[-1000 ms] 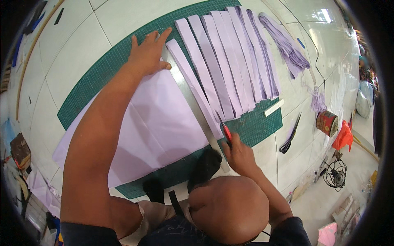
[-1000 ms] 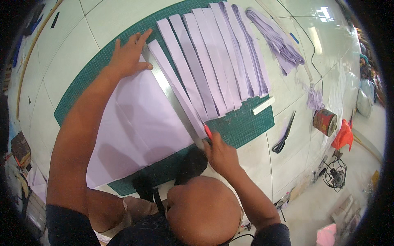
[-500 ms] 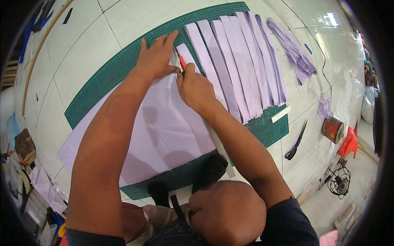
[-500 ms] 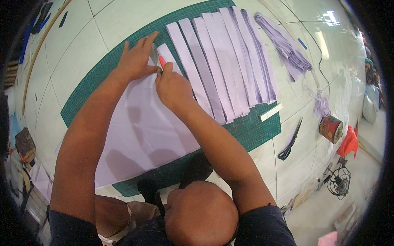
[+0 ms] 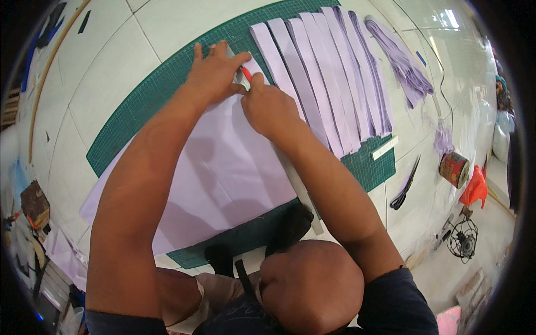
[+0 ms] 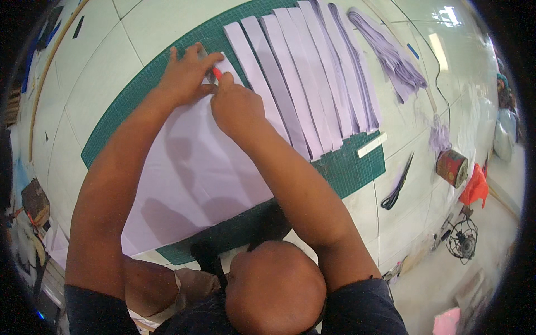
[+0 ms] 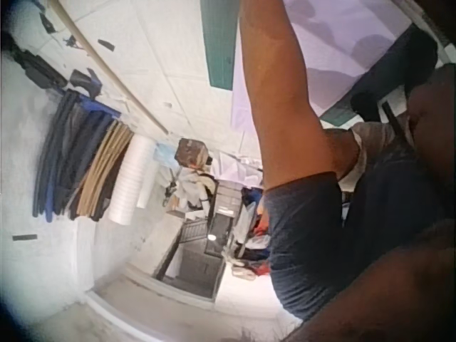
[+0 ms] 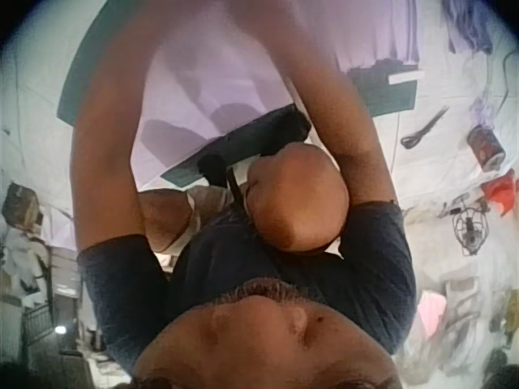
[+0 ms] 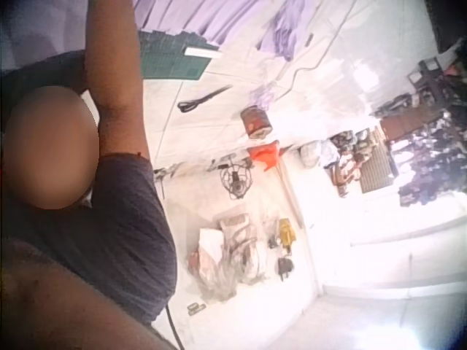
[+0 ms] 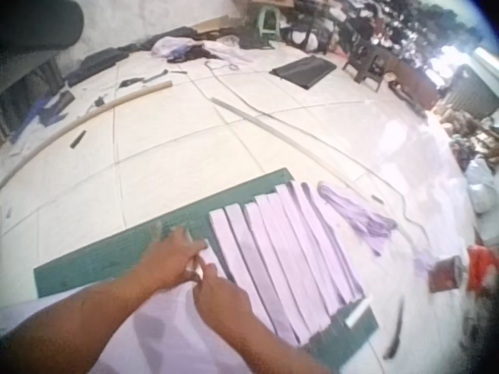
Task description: The person cuts strips of purple fabric from a large sheet on the floor using a utility knife and a metal ruler. They align the ruler with a template to guide the knife and then use scissors to trim the edges of the cut strips.
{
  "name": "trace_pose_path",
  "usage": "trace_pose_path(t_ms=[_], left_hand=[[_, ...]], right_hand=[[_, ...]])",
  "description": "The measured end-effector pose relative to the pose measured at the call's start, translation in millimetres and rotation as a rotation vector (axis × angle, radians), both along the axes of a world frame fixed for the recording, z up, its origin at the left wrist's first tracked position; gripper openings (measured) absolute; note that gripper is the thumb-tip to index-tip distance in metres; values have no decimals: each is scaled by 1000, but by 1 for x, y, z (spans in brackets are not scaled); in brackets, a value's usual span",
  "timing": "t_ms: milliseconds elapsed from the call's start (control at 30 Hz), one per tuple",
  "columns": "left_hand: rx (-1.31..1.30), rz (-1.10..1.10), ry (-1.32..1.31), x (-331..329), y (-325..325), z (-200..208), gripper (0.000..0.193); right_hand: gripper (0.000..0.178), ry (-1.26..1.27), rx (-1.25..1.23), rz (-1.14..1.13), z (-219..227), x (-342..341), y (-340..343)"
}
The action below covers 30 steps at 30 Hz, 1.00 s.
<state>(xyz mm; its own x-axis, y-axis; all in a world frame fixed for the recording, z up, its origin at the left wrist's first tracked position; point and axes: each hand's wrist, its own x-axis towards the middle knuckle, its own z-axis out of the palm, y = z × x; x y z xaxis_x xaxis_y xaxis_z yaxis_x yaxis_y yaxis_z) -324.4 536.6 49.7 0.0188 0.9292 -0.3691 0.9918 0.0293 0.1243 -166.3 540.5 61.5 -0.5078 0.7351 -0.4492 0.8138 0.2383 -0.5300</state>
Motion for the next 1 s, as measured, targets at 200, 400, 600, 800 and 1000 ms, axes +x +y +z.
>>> trace_pose_path(t_ms=[200,400,600,800,1000], left_hand=[[-14,5,2,1,-1,0,74],[-29,5,41,0,1,-2,77],[13,-4,71,-1,-3,-8,77],[-1,1,71,-8,-6,-12,78],[-14,21,47,-2,-4,-4,77]], right_hand=[[19,-92,-71,30,6,19,-2],[24,-175,-148,13,20,91,-59],[30,-327,-256,-35,26,185,-144],[26,-391,-414,-111,51,246,-194],[28,-369,-324,-64,41,272,-208]])
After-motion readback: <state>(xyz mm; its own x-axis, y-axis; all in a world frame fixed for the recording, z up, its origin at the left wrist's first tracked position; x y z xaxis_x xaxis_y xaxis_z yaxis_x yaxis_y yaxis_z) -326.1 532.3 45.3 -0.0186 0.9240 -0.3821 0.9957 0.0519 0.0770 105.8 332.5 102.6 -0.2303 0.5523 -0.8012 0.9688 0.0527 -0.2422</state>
